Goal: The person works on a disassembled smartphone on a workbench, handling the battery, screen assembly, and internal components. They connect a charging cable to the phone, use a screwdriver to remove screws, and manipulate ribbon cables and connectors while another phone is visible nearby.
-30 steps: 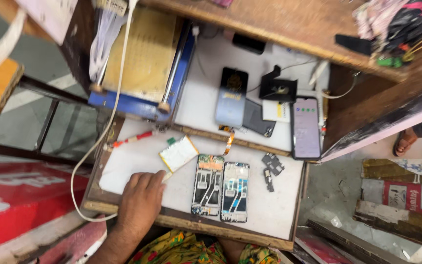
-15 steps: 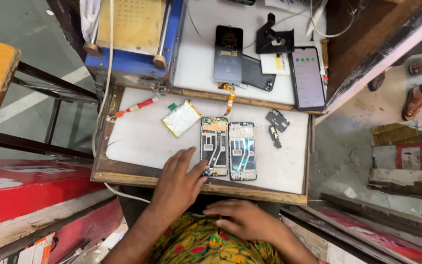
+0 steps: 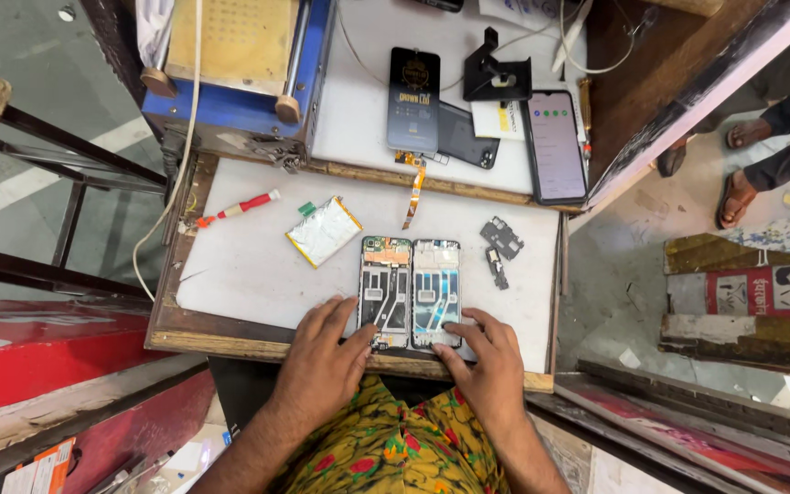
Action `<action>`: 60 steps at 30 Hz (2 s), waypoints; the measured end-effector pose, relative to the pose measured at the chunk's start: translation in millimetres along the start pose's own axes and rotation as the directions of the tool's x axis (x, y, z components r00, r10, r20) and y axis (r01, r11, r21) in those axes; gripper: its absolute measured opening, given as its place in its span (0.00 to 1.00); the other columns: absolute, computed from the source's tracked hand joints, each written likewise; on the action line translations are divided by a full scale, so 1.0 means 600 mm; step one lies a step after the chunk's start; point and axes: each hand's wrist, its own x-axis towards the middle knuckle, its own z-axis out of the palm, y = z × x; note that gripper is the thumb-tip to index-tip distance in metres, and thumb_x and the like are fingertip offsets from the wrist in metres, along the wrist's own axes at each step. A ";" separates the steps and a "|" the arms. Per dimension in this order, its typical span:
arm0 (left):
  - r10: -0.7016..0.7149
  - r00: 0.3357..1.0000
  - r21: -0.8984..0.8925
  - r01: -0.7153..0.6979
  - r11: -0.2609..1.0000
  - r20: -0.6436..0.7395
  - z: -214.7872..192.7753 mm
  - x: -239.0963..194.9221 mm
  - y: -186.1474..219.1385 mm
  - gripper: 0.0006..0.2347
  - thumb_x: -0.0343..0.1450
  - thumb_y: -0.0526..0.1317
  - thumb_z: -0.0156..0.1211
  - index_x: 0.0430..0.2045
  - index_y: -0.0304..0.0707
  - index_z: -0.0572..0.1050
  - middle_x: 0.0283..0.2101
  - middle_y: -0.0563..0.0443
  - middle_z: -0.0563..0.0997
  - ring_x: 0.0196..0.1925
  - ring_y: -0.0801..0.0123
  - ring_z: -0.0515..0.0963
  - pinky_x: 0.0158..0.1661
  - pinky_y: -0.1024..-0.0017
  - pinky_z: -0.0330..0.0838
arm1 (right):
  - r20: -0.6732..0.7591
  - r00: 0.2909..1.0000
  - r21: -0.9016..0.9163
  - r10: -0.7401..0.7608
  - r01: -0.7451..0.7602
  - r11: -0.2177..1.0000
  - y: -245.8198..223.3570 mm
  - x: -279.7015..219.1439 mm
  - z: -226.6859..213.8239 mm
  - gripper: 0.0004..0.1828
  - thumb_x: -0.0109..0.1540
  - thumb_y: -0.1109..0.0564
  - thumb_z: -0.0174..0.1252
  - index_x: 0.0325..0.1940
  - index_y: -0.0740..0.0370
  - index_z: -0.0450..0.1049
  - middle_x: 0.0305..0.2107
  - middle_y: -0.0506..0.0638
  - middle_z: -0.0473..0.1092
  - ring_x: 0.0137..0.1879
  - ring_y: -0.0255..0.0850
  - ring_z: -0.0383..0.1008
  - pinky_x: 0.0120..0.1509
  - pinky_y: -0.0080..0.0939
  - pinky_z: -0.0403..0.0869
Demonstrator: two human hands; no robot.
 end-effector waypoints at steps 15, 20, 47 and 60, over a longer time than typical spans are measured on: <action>0.031 0.999 -0.089 -0.030 0.996 0.010 -0.010 0.026 -0.040 0.20 0.65 0.41 0.69 0.51 0.36 0.76 0.61 0.40 0.73 0.60 0.47 0.71 0.54 0.51 0.67 | 0.028 0.989 -0.008 0.142 -0.142 0.990 -0.005 0.011 0.017 0.20 0.51 0.49 0.76 0.44 0.56 0.82 0.46 0.48 0.77 0.33 0.41 0.76 0.38 0.41 0.76; 0.061 0.996 -0.083 -0.056 0.995 0.060 -0.010 0.040 -0.051 0.21 0.65 0.40 0.70 0.51 0.35 0.76 0.62 0.41 0.73 0.60 0.48 0.71 0.55 0.51 0.68 | -0.009 0.998 -0.017 0.060 -0.060 0.998 -0.004 0.009 0.013 0.18 0.53 0.53 0.75 0.44 0.57 0.81 0.44 0.49 0.76 0.42 0.45 0.77 0.40 0.42 0.76; 0.037 0.990 0.005 -0.039 0.999 0.136 -0.020 0.077 -0.059 0.09 0.62 0.33 0.65 0.35 0.38 0.81 0.36 0.51 0.76 0.44 0.56 0.76 0.42 0.60 0.75 | 0.017 0.991 0.150 -0.136 0.132 0.980 -0.017 0.009 0.060 0.15 0.59 0.65 0.65 0.50 0.59 0.77 0.53 0.53 0.76 0.75 0.59 0.64 0.82 0.61 0.58; 0.053 0.995 0.059 -0.058 0.997 0.082 -0.014 0.082 -0.058 0.09 0.64 0.33 0.64 0.37 0.38 0.78 0.33 0.51 0.75 0.39 0.58 0.76 0.35 0.62 0.74 | -0.025 0.959 0.835 0.283 -0.135 0.534 0.056 -0.031 0.070 0.17 0.72 0.71 0.46 0.66 0.67 0.62 0.61 0.66 0.69 0.76 0.49 0.67 0.86 0.52 0.62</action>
